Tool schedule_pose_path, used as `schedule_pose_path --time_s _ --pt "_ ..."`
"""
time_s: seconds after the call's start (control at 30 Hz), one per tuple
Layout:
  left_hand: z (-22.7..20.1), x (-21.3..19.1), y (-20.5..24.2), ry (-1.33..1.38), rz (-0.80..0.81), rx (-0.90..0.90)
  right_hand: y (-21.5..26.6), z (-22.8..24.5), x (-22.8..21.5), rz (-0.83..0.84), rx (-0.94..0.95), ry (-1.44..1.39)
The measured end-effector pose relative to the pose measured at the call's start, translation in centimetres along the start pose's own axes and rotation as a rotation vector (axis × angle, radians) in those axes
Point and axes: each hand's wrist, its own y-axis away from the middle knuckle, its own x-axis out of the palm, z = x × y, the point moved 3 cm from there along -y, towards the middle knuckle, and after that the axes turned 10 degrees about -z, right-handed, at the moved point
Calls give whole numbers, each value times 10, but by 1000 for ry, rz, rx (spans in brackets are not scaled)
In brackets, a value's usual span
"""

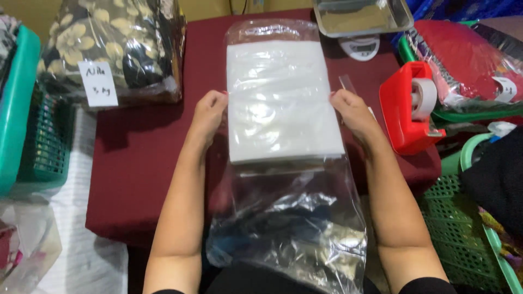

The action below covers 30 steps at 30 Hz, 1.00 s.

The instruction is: The person wraps a folded white cloth in a clear plastic bag on a maroon table. They fold the bag edges around the cloth, smooth the plastic, and seal the top using a red tape dispenser. The wrapped package remains on the table.

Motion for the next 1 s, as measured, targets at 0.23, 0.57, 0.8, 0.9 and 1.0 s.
schedule_pose_path --time_s 0.23,0.57,0.8,0.9,1.0 --pt "93 19 -73 97 -23 -122 -62 -83 2 -217 153 -14" --pt "96 39 -114 36 -22 -310 -97 -125 20 -116 430 -107" --pt "100 40 -116 -127 -99 -103 -71 -42 36 -191 425 -149" --pt "65 28 -93 -273 -53 19 -51 -31 19 -63 463 66" --pt "27 29 -68 -132 249 -127 -31 -15 19 119 451 -56"
